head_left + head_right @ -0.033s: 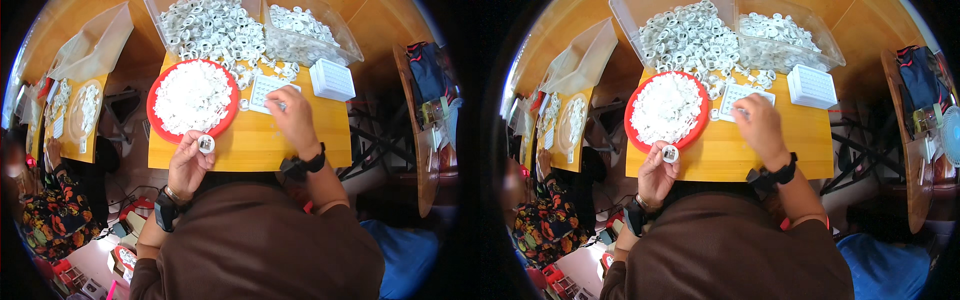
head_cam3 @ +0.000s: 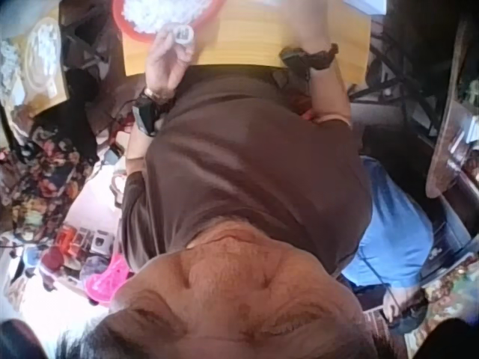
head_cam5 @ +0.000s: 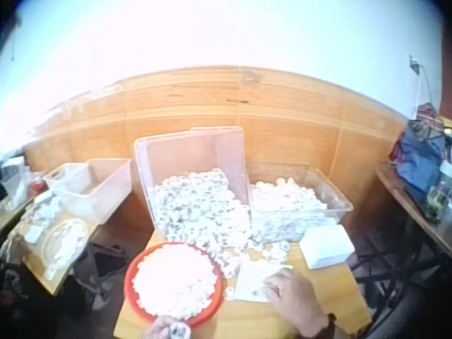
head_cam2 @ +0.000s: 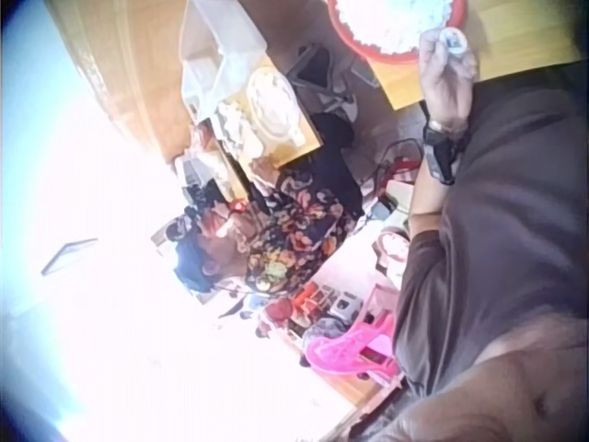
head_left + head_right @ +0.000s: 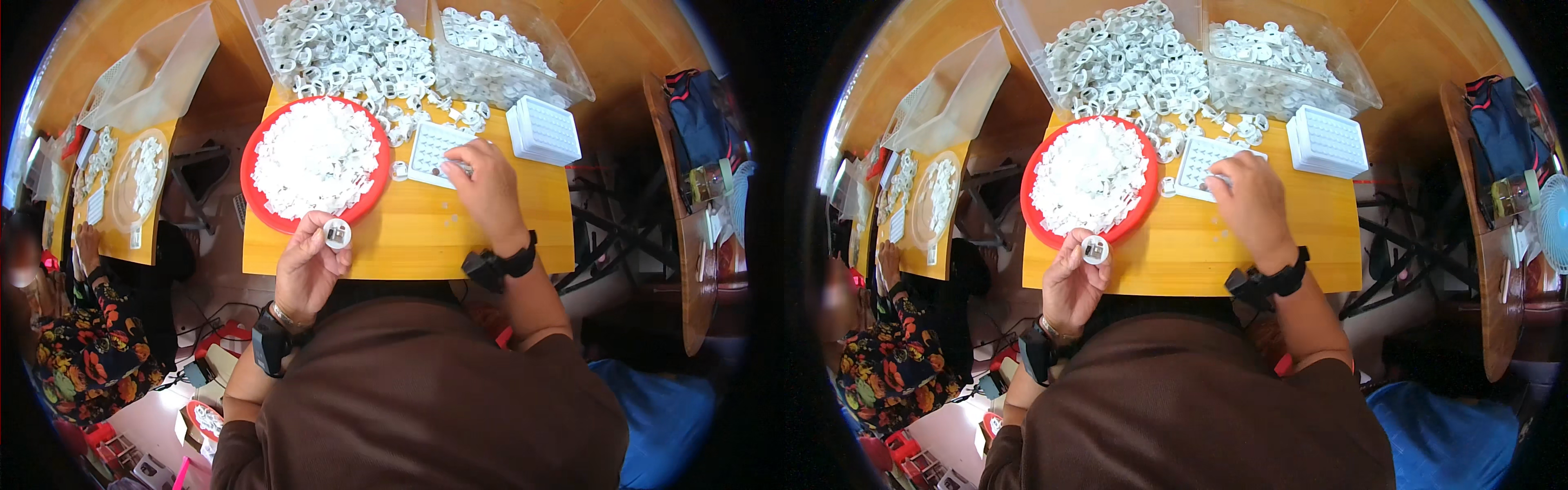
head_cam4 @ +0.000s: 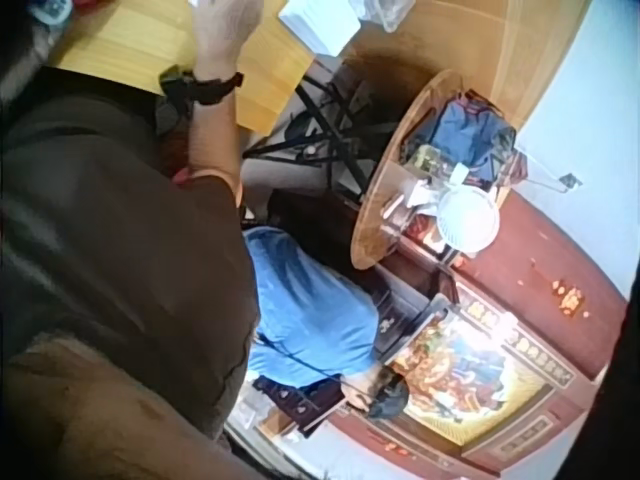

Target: Assembling small plastic components at a workstation.

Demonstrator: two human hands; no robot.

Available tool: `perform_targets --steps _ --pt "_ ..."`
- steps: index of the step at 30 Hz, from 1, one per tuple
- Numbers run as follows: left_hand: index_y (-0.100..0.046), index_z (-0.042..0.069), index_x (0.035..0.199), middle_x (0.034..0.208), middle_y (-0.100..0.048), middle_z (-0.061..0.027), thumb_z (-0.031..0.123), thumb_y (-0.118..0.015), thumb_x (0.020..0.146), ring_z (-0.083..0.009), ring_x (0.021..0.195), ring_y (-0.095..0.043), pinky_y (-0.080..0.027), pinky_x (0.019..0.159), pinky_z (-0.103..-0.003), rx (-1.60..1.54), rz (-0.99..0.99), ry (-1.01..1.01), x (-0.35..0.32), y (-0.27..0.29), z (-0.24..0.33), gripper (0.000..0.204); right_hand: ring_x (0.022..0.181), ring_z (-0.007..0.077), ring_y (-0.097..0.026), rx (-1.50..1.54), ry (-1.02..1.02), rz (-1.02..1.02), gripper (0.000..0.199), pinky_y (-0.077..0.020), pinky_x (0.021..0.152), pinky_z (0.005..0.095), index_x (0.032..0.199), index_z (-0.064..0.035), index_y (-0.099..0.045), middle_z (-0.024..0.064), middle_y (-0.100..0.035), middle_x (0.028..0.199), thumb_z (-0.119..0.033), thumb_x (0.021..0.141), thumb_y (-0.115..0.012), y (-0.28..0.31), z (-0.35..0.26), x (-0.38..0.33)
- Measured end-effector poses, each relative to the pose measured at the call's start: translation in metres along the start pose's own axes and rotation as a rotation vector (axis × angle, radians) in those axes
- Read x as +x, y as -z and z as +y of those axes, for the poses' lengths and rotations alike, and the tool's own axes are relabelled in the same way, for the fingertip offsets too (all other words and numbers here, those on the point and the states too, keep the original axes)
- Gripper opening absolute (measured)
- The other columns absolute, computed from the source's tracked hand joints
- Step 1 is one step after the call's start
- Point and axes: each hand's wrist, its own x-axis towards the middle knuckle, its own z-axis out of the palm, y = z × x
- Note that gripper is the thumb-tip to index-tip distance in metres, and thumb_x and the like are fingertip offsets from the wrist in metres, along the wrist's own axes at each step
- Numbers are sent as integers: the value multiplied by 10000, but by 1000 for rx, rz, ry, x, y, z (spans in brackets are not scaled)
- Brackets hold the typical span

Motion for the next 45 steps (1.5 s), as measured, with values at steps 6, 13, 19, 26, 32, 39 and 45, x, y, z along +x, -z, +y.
perform_targets --steps 6,13,19,26,32,39,45 --pt "-495 40 1062 889 -598 -109 189 -569 936 -191 746 -587 -474 662 -277 0 1 -1 3 -4 1 209 853 296 -565 -167 12 -18 100 -465 742 407 811 -69 -694 89 -602 836 -166 786 -683 -5 17 -4" --pt "-496 42 1062 887 -597 -113 188 -565 940 -191 745 -583 -476 663 -279 -2 -8 -25 1 -1 -1 203 810 281 -580 -103 20 46 74 -465 706 392 760 -60 -657 88 -600 788 -123 771 -694 -5 13 -2" --pt "-495 46 1071 908 -600 -110 172 -564 938 -187 764 -593 -479 668 -273 73 -29 -94 4 -8 -2 196 754 267 -594 423 217 48 80 -474 664 346 787 -55 -644 72 -617 778 -58 746 -713 -9 -51 -9" --pt "-493 65 1074 937 -609 -72 141 -551 940 -146 791 -595 -474 687 -260 173 20 -170 -1 -24 -1 165 766 230 -570 396 470 68 120 -458 660 355 797 -86 -639 25 -589 803 -39 712 -710 -24 -91 -14" --pt "-490 67 1076 931 -610 -62 126 -550 942 -130 799 -589 -471 706 -257 183 29 -169 -2 -25 -2 159 760 227 -566 380 486 47 125 -453 656 351 796 -89 -631 21 -582 799 -48 711 -713 -28 -91 -17" --pt "-489 64 1069 930 -613 -63 123 -561 941 -127 794 -586 -471 701 -255 204 21 -173 -3 -26 -2 158 746 236 -563 378 471 34 118 -452 657 357 773 -79 -615 28 -584 793 -49 715 -713 -28 -93 -19" --pt "-508 57 1049 904 -619 -59 142 -576 940 -120 777 -581 -470 689 -255 262 46 -169 -2 -23 -3 154 746 259 -562 452 460 -26 100 -450 664 369 776 -73 -621 42 -584 771 -41 729 -703 -30 -90 -19"
